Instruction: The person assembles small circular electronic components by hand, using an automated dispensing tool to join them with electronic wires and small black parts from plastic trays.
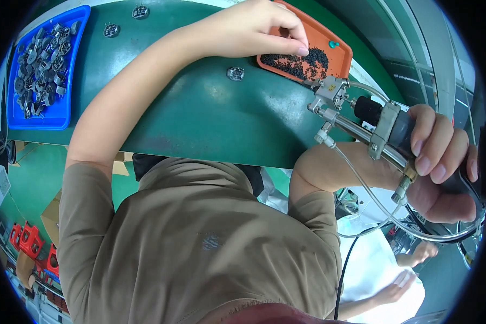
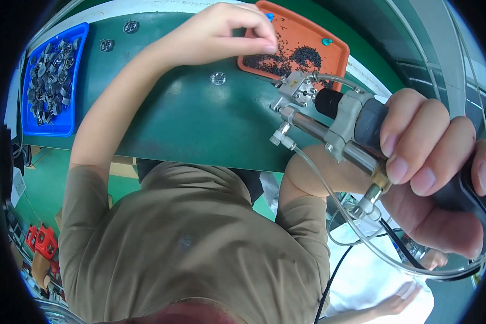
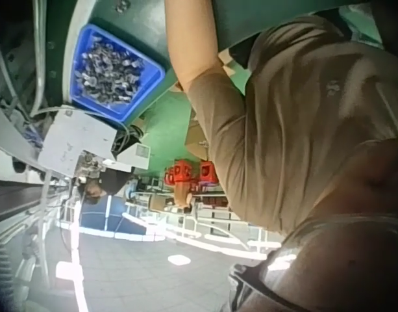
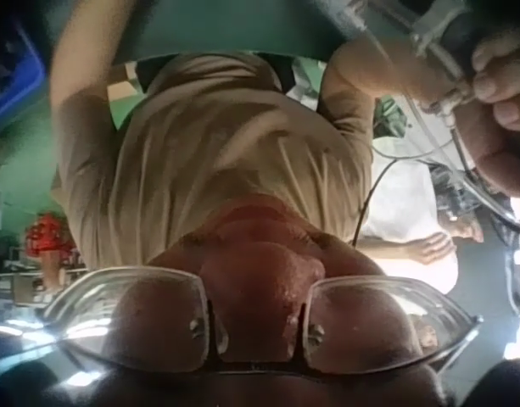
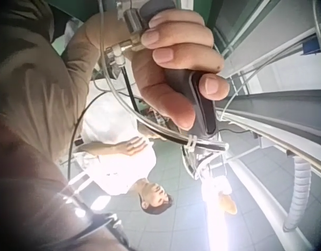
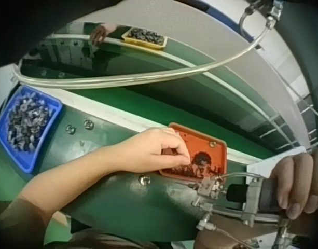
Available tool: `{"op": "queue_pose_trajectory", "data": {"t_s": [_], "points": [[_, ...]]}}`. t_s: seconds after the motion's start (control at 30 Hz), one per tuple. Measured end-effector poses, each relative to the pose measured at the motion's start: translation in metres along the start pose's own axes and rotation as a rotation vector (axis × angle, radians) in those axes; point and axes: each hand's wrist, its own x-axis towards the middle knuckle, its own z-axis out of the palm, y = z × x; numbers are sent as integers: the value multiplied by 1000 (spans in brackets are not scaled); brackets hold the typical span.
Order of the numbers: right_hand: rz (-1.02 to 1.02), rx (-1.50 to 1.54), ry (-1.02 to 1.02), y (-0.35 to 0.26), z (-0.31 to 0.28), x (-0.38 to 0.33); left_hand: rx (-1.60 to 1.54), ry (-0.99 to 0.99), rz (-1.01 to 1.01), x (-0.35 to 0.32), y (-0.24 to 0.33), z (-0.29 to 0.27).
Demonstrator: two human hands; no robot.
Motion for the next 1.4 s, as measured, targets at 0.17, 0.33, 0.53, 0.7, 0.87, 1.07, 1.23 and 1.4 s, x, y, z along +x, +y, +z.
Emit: {"op": "queue_pose_trajectory", "data": {"t_s": [0.17, 0.33, 0.53, 0.7, 0.87, 1.07, 1.23, 1.4], "points": [[-221, 94, 252, 30, 28, 4, 459, 349, 195, 12, -19, 26], [-149, 56, 218, 36, 36, 13, 398, 403, 160, -60, -13, 16], [-101, 4, 50, 47, 25, 17, 412, 188, 142, -89, -15, 30], [-55, -41, -203, 60, 31, 34, 415, 149, 151, -91, -26, 37], [-36, -2, -228, 77, 34, 39, 402, 165, 136, -92, -26, 44], [-109, 55, -179, 102, 40, 36, 385, 197, 124, -94, -27, 47], [-117, 43, -179, 106, 42, 33, 361, 200, 122, -93, -29, 52], [-113, 35, -182, 107, 40, 32, 353, 205, 133, -94, -30, 51]]}}
